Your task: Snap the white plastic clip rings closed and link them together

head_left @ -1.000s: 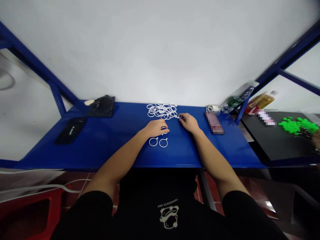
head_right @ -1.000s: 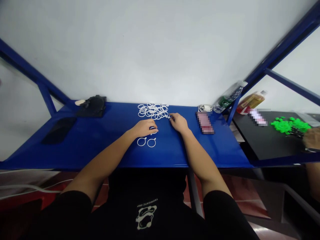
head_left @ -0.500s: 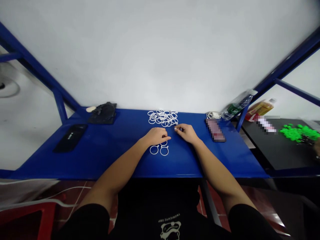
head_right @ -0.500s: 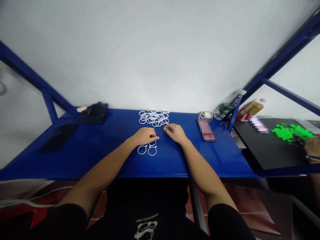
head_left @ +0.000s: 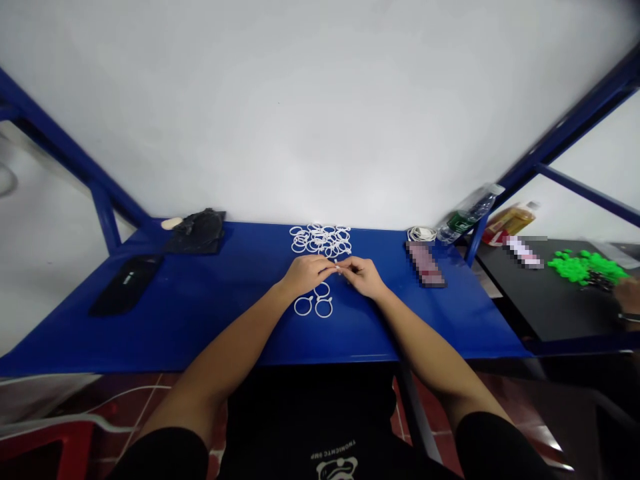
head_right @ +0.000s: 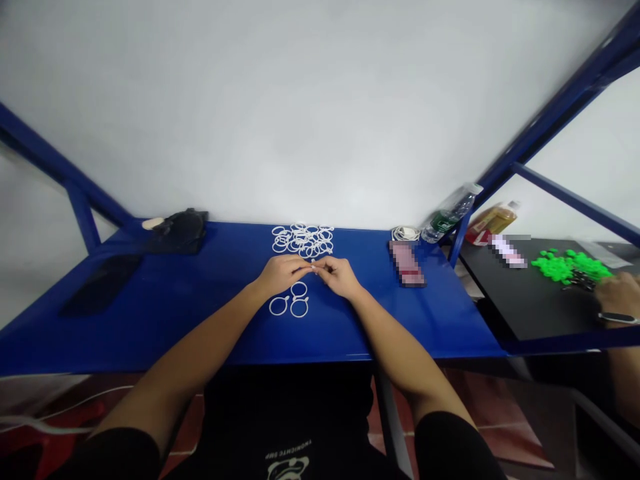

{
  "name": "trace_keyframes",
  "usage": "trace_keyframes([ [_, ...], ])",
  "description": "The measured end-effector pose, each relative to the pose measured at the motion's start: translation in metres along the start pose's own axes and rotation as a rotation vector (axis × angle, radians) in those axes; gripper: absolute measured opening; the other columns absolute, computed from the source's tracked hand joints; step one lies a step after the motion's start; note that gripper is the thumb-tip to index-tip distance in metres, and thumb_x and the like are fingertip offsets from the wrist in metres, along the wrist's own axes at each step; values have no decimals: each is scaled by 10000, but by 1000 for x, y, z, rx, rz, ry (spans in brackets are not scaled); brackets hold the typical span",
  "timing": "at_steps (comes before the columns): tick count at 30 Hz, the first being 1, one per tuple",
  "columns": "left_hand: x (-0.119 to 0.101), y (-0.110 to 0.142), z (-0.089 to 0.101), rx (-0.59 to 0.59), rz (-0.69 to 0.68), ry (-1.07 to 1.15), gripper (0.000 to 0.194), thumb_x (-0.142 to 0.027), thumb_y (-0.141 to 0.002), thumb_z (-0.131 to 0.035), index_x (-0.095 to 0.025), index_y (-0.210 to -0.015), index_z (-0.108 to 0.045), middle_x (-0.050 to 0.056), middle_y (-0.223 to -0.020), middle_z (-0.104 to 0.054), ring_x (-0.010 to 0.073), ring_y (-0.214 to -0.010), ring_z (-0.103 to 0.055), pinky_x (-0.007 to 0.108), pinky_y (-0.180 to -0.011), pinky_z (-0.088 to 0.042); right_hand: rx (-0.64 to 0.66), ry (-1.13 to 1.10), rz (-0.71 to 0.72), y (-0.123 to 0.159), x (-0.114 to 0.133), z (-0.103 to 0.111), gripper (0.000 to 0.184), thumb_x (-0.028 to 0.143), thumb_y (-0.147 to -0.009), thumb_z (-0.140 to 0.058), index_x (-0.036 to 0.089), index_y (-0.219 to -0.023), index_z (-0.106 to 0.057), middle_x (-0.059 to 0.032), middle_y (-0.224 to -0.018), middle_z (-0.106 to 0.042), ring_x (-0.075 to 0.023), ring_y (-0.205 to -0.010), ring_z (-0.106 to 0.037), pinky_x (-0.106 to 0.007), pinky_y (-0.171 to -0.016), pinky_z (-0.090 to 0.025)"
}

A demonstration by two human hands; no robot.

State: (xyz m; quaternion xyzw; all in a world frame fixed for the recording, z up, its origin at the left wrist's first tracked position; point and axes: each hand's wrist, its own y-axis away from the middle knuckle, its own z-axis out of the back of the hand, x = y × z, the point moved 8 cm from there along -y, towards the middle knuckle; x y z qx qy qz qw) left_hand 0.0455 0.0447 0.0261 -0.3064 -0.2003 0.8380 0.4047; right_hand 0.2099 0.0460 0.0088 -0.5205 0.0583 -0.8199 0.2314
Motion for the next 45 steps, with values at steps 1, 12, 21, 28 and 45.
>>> trace_keyframes([
  [1,0,0,0,4,5,1,269,-368,-1115,-600,-213,-1045,-809,52,-985,-824,174,-874,-761,298,-793,-573,-5,9,8,0,1,0,383,596,-1000,-706,231,-1018,-823,-33,-783,-786,-166,-610,-672,-279,-567,-533],
  [12,0,-1,8,-39,55,-19,246,-332,-1097,-583,-208,-1021,-782,56,-953,-792,163,-816,-716,286,-741,-534,-93,30,16,-3,-2,-2,329,561,-1000,-705,246,-1020,-799,-47,-854,-813,-188,-655,-713,-312,-626,-585],
  [21,6,-1,20,-91,75,-40,174,-283,-1034,-635,-218,-1066,-793,77,-1076,-756,170,-885,-709,281,-737,-544,-48,32,41,-3,-3,-11,245,409,-1041,-628,254,-1221,-687,-65,-1010,-836,-213,-819,-803,-343,-754,-647],
  [28,19,2,10,181,125,-38,120,-159,-888,-654,-218,-911,-755,38,-1001,-766,197,-946,-710,320,-836,-555,-169,572,-179,-17,-40,34,304,310,-988,-706,221,-1274,-757,-92,-1215,-798,-249,-1026,-752,-378,-944,-602],
  [45,18,-3,-8,103,234,178,193,-282,-1050,-645,-218,-1101,-819,47,-1062,-781,160,-823,-706,315,-824,-574,-382,476,-121,-18,-28,38,263,393,-1040,-603,204,-1092,-778,-85,-1073,-796,-205,-785,-694,-342,-815,-571],
])
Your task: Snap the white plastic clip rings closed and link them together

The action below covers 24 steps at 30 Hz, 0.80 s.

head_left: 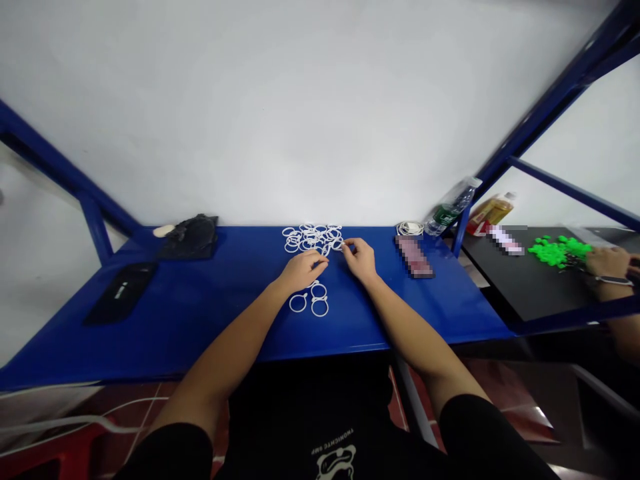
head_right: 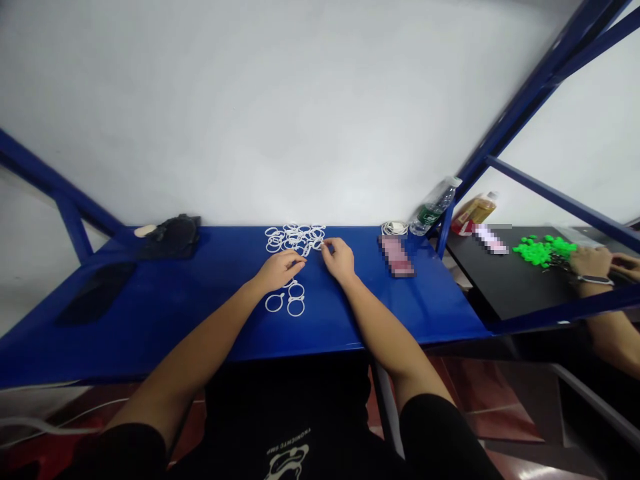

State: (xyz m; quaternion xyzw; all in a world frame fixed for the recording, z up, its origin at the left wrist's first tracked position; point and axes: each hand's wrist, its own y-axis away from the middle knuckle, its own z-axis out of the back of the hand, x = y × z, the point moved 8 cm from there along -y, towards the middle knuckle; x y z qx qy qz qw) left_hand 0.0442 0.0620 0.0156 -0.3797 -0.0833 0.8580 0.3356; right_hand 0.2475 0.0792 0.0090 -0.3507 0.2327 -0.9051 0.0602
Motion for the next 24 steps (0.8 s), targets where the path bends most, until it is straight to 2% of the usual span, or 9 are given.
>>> trace_keyframes([
  [3,1,1,3,-101,-16,-46,220,-265,-1041,-684,-224,-1223,-799,56,-1165,-777,139,-782,-690,304,-815,-587,-53,-36,31,4,7,3,287,419,-1039,-596,203,-1102,-775,-79,-1027,-801,-195,-721,-675,-340,-772,-564],
  [6,1,3,7,-180,-39,-80,250,-262,-1036,-705,-229,-1269,-788,53,-1172,-783,124,-739,-673,291,-800,-593,-79,-55,87,8,15,5,313,442,-1054,-575,209,-1109,-776,-77,-994,-799,-187,-697,-666,-333,-757,-563],
  [10,-5,6,16,-291,-109,-117,282,-255,-1035,-710,-235,-1307,-780,54,-1162,-787,120,-729,-682,286,-797,-606,-9,-82,229,17,32,-1,286,428,-1061,-577,228,-1093,-778,-65,-941,-785,-175,-683,-662,-316,-728,-558],
  [15,-15,6,16,-311,-183,-134,225,-236,-1039,-701,-247,-1235,-810,53,-1122,-805,158,-866,-753,291,-810,-626,65,-116,372,27,54,-7,247,368,-1075,-572,239,-1134,-775,-67,-963,-794,-181,-742,-694,-316,-726,-565],
  [19,-14,6,17,-331,-187,-125,147,-248,-1044,-696,-234,-1095,-833,48,-1035,-820,163,-840,-759,293,-774,-619,55,-134,455,31,65,-3,229,347,-1087,-574,249,-1120,-779,-69,-979,-809,-197,-851,-735,-325,-789,-589],
  [24,-20,7,20,-338,-232,-114,138,-234,-1038,-680,-216,-1025,-816,45,-979,-813,157,-788,-740,283,-734,-588,22,-179,514,34,70,1,214,300,-1085,-572,243,-1100,-777,-64,-972,-811,-189,-858,-744,-315,-804,-595],
])
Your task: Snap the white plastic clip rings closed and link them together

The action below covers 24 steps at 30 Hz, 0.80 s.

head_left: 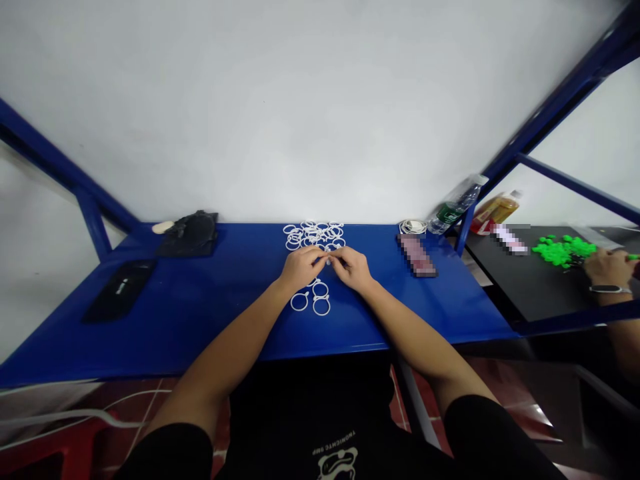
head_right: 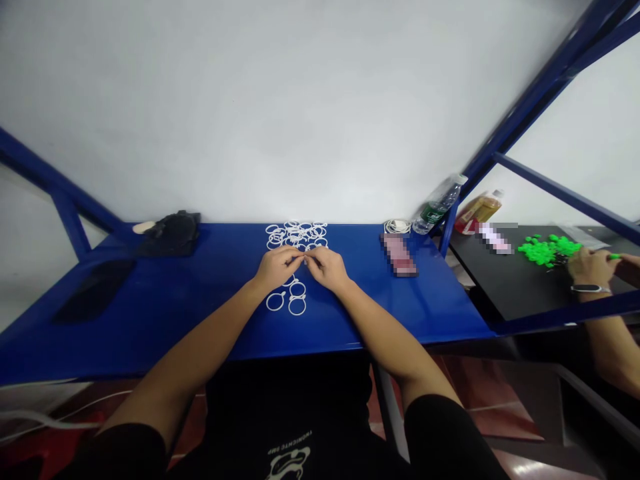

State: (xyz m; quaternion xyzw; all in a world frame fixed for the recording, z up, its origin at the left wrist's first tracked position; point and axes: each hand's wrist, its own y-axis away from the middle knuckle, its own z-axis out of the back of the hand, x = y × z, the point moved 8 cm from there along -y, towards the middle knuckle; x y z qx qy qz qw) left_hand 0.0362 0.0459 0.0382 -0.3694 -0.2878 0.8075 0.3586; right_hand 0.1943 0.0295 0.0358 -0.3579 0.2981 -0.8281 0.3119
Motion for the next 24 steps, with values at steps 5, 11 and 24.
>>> trace_keyframes([
  [5,-6,-3,1,23,18,19,150,-229,-1033,-653,-209,-957,-782,44,-957,-796,156,-771,-720,291,-749,-579,69,10,-115,3,-6,-6,276,344,-1089,-536,247,-1076,-795,-70,-956,-805,-201,-859,-743,-329,-829,-605],
  [11,1,-5,12,7,56,-3,100,-300,-1013,-701,-238,-1017,-780,73,-1081,-790,236,-1034,-732,431,-978,-591,157,-80,-236,4,-7,-8,355,383,-1085,-499,273,-1242,-799,-78,-1123,-835,-216,-930,-775,-371,-906,-622],
  [24,5,11,-28,477,32,75,173,-392,-987,-763,-247,-1062,-821,51,-1094,-821,246,-1045,-746,434,-997,-572,313,273,-493,10,-93,25,411,156,-984,-588,213,-1349,-768,-107,-1247,-786,-262,-1119,-742,-382,-991,-586],
])
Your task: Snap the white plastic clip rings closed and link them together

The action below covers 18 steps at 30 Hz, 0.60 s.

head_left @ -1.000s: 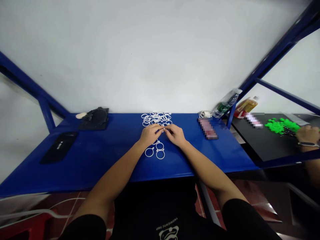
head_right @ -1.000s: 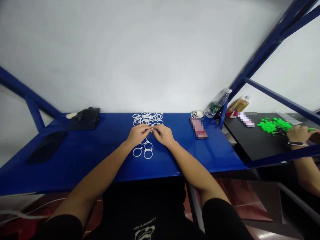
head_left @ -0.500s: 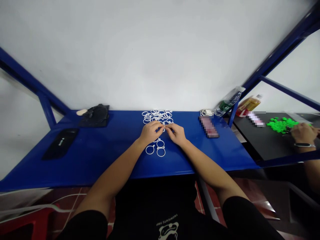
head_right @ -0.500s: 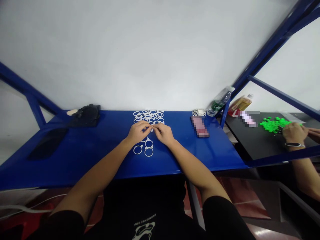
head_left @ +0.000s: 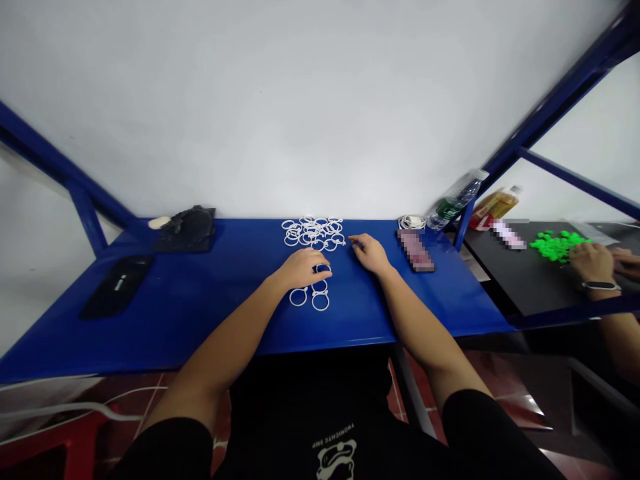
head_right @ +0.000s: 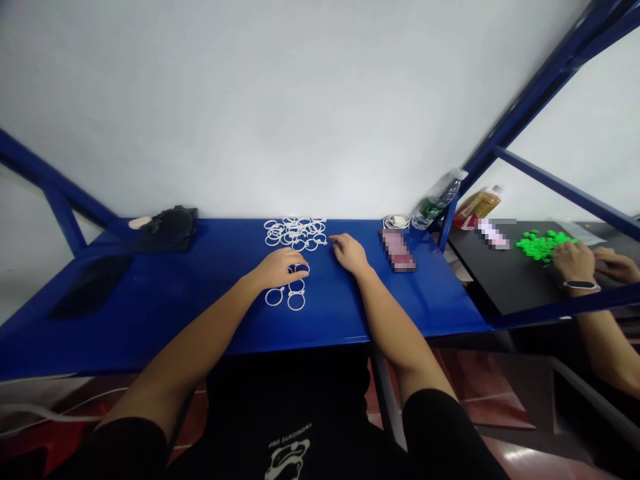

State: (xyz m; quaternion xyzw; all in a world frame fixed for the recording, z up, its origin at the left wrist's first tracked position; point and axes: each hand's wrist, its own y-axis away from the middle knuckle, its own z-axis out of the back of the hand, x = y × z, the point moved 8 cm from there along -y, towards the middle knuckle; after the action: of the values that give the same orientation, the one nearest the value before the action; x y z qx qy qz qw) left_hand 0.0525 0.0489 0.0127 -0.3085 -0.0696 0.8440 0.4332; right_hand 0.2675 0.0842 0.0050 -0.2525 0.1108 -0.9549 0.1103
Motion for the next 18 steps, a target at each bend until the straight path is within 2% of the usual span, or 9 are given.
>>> trace_keyframes([
  [3,0,1,-3,27,58,22,176,-398,-988,-760,-255,-1063,-830,40,-1056,-823,236,-1003,-758,404,-948,-584,68,91,-28,0,5,-12,396,322,-1033,-660,249,-1414,-738,-120,-1344,-737,-271,-1121,-735,-360,-943,-588],
  [6,2,2,-3,19,145,105,231,-397,-958,-785,-262,-1139,-829,32,-1016,-829,211,-910,-772,369,-874,-601,63,147,-83,-2,11,-16,381,461,-1028,-704,264,-1346,-774,-121,-1319,-727,-273,-1071,-736,-344,-878,-582],
  [9,5,2,-4,22,201,173,298,-388,-947,-789,-268,-1219,-816,28,-1000,-833,191,-841,-772,342,-807,-606,47,178,-131,-3,9,-14,250,408,-1045,-675,262,-1178,-829,-108,-1232,-740,-264,-1007,-735,-340,-827,-568],
  [12,7,2,-4,3,201,150,269,-387,-949,-788,-265,-1186,-824,35,-999,-834,195,-834,-769,352,-802,-608,14,188,-157,-3,5,-9,234,331,-1058,-625,266,-1126,-839,-101,-1160,-757,-256,-983,-729,-336,-817,-559],
  [18,10,1,-4,-30,169,102,237,-378,-956,-800,-254,-1157,-824,39,-1014,-829,189,-837,-755,362,-838,-614,28,199,-149,-5,8,-15,293,478,-1027,-698,271,-1186,-832,-103,-1168,-753,-249,-954,-731,-326,-787,-552],
])
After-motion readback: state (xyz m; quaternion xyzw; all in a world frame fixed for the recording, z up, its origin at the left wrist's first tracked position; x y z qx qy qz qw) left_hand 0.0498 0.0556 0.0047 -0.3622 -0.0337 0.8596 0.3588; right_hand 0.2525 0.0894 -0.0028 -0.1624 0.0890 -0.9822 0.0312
